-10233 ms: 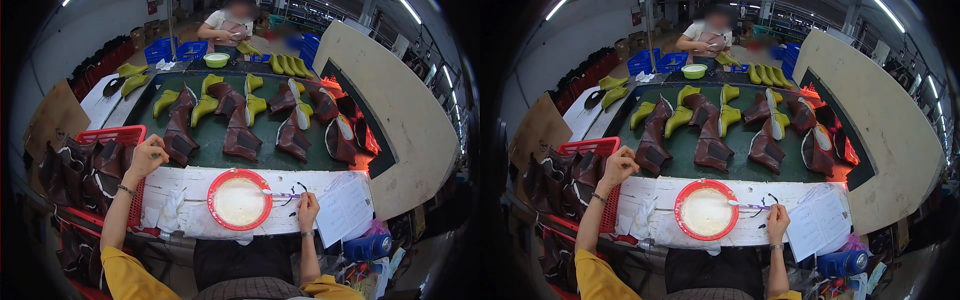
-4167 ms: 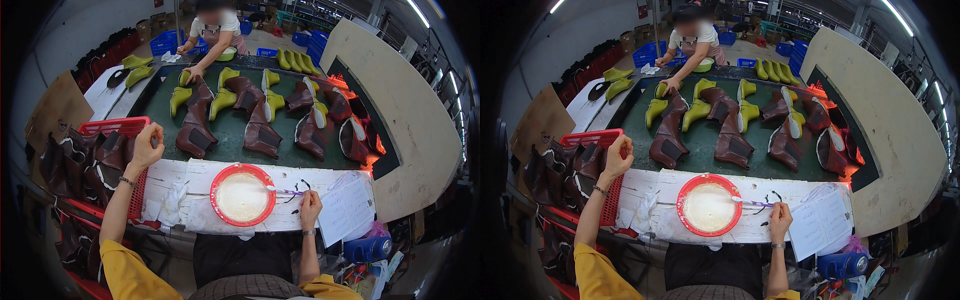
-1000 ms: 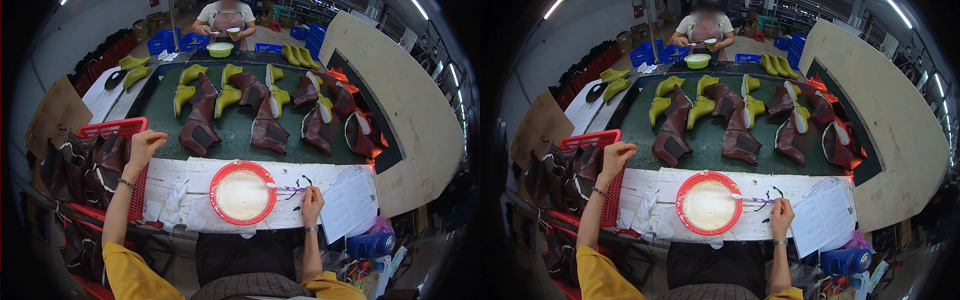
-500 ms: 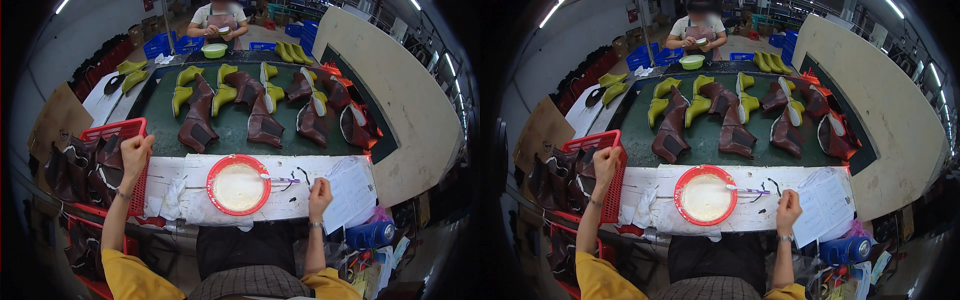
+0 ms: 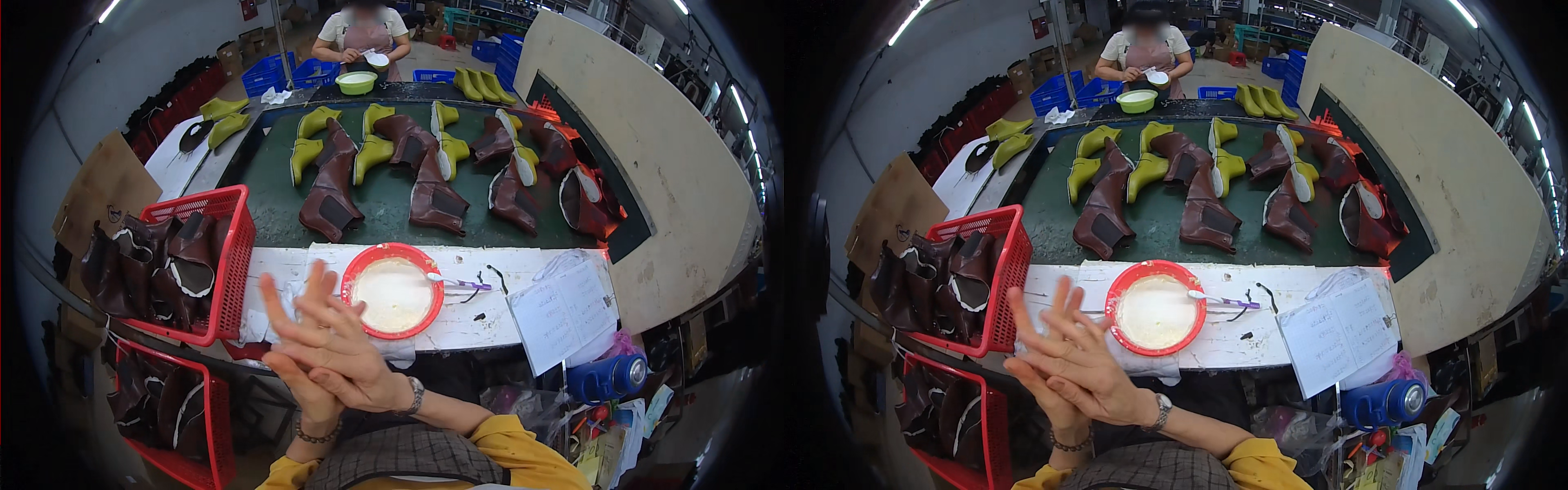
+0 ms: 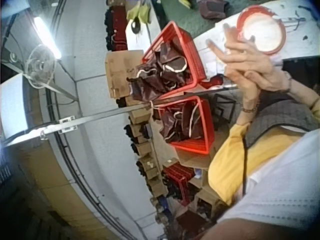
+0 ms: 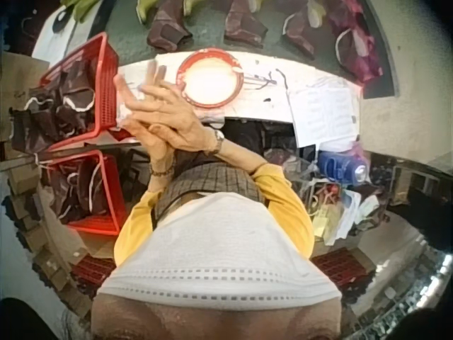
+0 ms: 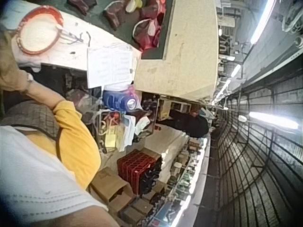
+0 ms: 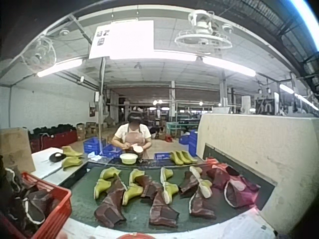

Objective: Applying white glue to the interior edges of leather boot uppers using a small spatula tool.

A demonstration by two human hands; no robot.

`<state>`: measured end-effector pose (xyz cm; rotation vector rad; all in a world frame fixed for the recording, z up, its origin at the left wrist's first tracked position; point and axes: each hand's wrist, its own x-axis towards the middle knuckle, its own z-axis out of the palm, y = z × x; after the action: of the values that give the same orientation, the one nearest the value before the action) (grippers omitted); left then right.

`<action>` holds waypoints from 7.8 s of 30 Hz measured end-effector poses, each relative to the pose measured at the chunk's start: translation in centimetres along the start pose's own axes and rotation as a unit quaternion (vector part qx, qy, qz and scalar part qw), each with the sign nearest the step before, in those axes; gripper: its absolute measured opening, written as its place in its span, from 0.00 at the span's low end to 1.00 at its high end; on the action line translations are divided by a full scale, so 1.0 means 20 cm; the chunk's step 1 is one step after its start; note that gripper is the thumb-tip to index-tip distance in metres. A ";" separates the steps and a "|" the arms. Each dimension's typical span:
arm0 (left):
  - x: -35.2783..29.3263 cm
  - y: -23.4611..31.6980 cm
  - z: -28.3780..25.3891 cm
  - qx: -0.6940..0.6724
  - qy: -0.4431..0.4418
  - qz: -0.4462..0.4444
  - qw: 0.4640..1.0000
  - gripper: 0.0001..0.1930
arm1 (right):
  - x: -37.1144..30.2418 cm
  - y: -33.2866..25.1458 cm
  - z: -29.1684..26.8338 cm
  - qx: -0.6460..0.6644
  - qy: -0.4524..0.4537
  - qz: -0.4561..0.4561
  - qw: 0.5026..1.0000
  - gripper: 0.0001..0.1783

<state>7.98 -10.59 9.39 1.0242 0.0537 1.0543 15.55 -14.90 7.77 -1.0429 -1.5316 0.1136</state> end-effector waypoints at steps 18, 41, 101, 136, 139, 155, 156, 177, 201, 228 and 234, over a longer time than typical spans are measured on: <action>0.00 0.11 -0.04 -0.059 -0.006 0.064 0.996 0.42 | -0.11 -0.07 0.15 0.190 0.067 -0.016 0.979 0.19; 0.04 0.11 -0.15 -0.129 0.066 0.177 0.973 0.36 | -0.17 -0.08 0.21 0.114 -0.073 -0.074 0.988 0.47; -0.15 0.22 -0.17 0.150 0.202 0.268 0.930 0.50 | 0.10 -0.22 0.24 0.065 -0.161 -0.005 0.985 0.46; 0.22 0.32 -0.98 0.591 0.130 0.035 0.796 0.11 | -0.60 0.85 -0.69 -0.352 -0.032 0.323 0.878 0.17; 0.19 0.28 -0.88 0.598 0.053 -0.028 0.800 0.09 | -0.57 0.79 -0.72 -0.278 0.162 0.302 0.897 0.12; 0.74 0.67 -1.86 0.875 -0.040 0.123 0.468 0.14 | -0.64 0.91 -0.64 -0.021 0.406 0.354 0.842 0.22; 0.80 0.70 -1.82 0.837 0.004 0.113 0.535 0.14 | -0.65 0.91 -0.64 -0.026 0.394 0.355 0.847 0.22; 0.84 0.97 -0.88 0.709 0.140 0.446 0.528 0.15 | -0.70 0.73 -0.80 -0.056 0.324 0.379 0.865 0.23; 0.49 -0.17 -1.18 0.672 -0.121 -0.202 0.702 0.37 | -0.31 0.48 -0.63 -0.490 -0.158 0.269 0.814 0.07; 0.31 0.27 -0.70 0.261 0.082 -0.181 0.945 0.20 | -0.18 0.39 -0.34 -0.169 0.024 0.143 0.975 0.10; 0.36 0.29 -0.79 0.242 -0.014 -0.336 0.910 0.27 | -0.06 0.48 -0.41 -0.159 -0.001 0.134 0.978 0.08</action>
<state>0.11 5.78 7.71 1.3315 0.6284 0.3890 27.34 -13.79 3.38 -1.5038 -1.4310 0.0569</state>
